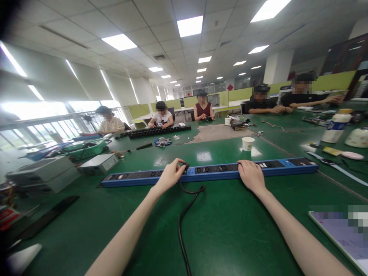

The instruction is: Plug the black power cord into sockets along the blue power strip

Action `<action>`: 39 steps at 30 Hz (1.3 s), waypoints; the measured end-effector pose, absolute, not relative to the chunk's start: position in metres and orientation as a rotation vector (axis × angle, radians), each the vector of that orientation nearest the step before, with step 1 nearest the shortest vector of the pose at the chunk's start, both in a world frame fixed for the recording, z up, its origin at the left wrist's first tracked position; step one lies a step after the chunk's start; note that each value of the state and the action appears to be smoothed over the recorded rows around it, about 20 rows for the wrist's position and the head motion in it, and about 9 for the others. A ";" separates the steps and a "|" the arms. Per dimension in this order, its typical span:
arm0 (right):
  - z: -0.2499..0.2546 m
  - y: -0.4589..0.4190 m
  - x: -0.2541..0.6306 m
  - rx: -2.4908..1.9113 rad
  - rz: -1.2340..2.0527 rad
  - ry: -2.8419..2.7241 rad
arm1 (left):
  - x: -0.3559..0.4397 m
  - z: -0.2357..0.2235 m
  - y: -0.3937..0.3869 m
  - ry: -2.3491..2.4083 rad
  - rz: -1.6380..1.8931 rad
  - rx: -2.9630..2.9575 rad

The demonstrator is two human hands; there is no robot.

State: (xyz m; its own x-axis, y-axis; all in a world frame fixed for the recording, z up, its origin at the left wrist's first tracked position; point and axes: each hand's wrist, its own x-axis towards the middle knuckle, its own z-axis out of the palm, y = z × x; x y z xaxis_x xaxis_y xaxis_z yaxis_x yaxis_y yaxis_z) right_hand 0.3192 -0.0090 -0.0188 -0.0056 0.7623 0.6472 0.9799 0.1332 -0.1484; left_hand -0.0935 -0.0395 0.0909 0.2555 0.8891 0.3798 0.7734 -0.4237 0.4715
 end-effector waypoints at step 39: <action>-0.010 -0.009 0.318 -1.723 -0.315 -1.793 | -0.046 0.126 -0.042 1.725 1.452 1.986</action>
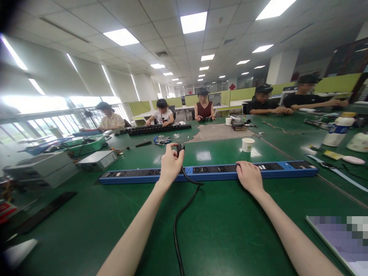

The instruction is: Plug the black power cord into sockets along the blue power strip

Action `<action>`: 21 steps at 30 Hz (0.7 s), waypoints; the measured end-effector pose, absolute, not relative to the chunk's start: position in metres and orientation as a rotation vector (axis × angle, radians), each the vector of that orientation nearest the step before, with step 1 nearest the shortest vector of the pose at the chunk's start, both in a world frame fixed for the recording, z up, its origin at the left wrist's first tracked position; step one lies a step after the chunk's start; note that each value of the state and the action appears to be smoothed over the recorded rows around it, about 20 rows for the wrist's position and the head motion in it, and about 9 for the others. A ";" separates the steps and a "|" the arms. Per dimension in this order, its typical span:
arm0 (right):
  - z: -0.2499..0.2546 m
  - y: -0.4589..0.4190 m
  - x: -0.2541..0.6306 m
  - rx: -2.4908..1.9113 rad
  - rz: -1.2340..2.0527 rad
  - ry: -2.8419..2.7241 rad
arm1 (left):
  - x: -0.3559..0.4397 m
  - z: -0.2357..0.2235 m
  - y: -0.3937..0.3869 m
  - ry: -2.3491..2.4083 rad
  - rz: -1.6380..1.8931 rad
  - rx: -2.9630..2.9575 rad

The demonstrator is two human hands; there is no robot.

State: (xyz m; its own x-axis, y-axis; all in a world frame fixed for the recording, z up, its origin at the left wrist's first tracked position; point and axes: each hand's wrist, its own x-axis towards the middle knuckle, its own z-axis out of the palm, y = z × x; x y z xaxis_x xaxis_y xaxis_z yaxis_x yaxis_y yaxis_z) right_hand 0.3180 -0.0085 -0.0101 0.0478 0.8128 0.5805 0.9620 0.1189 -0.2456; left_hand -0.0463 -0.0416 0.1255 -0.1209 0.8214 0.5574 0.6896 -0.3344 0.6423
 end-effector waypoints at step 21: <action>0.077 -0.025 0.250 -1.475 0.347 -1.775 | 0.032 0.078 -0.112 1.103 0.312 2.353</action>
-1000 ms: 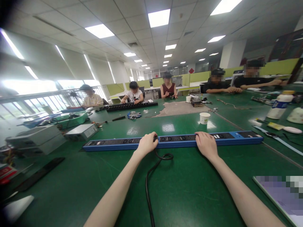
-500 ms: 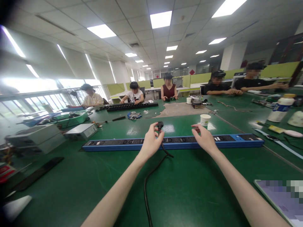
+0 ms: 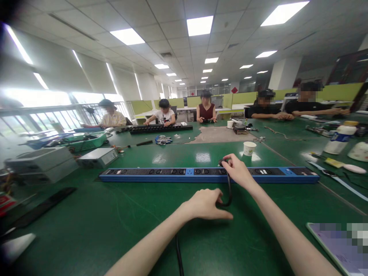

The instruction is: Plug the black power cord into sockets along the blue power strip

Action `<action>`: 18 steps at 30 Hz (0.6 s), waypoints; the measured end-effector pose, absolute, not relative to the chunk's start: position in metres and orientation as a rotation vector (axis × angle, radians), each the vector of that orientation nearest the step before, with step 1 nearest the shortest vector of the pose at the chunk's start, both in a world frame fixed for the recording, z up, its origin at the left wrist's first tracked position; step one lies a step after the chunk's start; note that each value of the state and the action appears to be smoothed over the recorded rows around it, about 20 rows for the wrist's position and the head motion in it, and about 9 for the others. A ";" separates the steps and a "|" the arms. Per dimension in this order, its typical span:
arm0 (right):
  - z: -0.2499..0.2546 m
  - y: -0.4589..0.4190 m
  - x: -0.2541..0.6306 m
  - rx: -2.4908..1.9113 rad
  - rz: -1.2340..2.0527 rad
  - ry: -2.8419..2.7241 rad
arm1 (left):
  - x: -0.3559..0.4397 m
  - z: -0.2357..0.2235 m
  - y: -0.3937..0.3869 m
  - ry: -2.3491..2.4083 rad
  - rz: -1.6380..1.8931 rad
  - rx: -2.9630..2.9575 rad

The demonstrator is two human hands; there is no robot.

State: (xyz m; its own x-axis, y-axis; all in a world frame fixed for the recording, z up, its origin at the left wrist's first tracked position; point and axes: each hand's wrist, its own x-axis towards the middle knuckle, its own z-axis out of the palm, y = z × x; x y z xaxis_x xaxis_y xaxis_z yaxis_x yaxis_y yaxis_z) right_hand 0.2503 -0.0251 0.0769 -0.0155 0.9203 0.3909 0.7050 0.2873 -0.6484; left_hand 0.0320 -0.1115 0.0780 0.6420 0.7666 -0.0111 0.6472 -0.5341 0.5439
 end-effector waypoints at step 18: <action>0.056 -0.035 0.202 -1.669 -0.227 -2.129 | -0.027 0.062 -0.051 1.762 0.756 2.563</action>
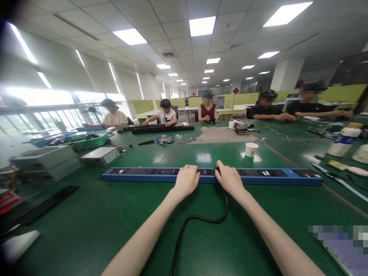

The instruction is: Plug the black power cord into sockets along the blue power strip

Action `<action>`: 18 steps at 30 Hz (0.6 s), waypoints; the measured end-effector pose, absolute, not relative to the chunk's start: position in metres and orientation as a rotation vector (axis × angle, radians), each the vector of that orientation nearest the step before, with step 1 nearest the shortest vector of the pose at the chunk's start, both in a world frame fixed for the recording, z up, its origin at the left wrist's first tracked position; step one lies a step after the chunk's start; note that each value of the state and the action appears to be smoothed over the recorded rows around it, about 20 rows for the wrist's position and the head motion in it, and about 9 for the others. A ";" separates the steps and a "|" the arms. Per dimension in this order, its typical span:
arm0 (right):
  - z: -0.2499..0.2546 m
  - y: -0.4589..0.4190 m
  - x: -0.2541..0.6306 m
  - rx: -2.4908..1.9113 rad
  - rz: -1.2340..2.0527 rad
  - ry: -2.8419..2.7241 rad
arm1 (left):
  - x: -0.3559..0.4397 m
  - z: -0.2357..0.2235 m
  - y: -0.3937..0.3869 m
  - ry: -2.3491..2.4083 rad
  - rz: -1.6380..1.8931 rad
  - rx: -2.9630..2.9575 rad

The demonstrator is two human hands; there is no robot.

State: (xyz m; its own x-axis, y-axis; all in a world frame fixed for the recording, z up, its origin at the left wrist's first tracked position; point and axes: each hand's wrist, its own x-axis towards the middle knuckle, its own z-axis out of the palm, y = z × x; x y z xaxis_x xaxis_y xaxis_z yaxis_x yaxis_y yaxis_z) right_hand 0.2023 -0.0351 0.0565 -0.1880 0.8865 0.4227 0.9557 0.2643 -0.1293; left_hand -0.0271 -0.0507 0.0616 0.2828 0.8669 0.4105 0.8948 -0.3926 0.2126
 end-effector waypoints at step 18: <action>0.082 -0.030 0.195 -1.808 -0.144 -2.119 | -0.039 0.000 -0.032 -1.507 -0.971 -2.313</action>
